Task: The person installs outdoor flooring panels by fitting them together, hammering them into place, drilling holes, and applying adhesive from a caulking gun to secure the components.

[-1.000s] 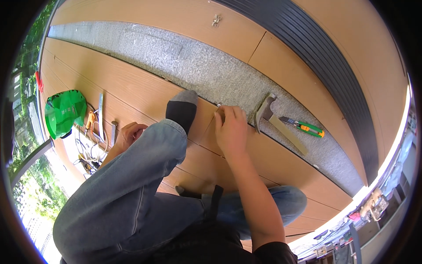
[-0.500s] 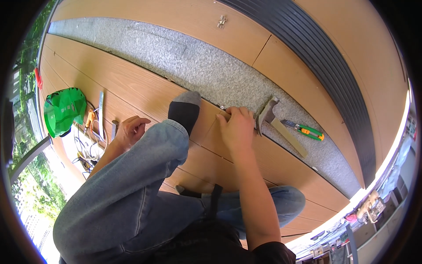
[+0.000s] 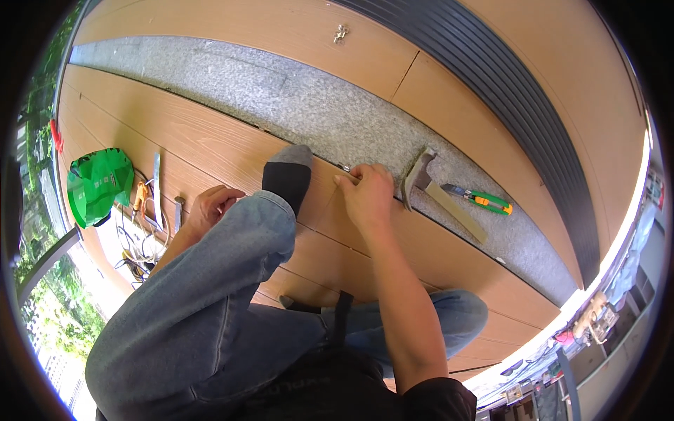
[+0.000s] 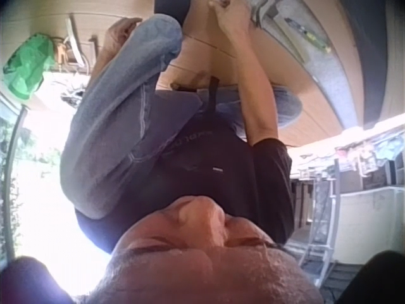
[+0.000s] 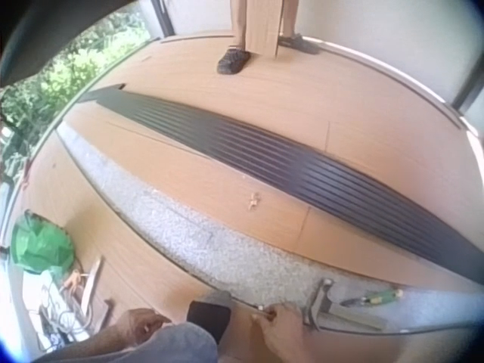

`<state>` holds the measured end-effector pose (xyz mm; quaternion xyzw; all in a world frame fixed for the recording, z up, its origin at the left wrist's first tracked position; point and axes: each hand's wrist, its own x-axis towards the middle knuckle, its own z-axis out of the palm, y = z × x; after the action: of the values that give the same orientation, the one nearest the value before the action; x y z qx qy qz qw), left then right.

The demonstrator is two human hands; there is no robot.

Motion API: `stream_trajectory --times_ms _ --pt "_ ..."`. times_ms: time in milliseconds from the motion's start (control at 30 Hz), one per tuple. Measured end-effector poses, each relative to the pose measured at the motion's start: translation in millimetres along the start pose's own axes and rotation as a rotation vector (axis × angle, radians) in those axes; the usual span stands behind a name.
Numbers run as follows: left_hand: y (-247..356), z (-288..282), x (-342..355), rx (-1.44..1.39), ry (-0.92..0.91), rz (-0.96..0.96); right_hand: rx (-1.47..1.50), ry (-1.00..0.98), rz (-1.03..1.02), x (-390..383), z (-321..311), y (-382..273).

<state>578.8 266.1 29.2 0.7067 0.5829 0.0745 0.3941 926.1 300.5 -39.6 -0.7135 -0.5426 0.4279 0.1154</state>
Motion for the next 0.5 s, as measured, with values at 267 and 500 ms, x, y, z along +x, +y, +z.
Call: stream_trajectory --times_ms 267,500 --pt "4.1 -8.5 -5.9 0.026 0.021 -0.033 0.022 -0.036 0.014 -0.5 -2.1 -1.0" --pt "43.8 -8.1 49.5 -0.057 0.044 0.044 0.086 -0.14 -0.064 2.0 -10.6 22.5"
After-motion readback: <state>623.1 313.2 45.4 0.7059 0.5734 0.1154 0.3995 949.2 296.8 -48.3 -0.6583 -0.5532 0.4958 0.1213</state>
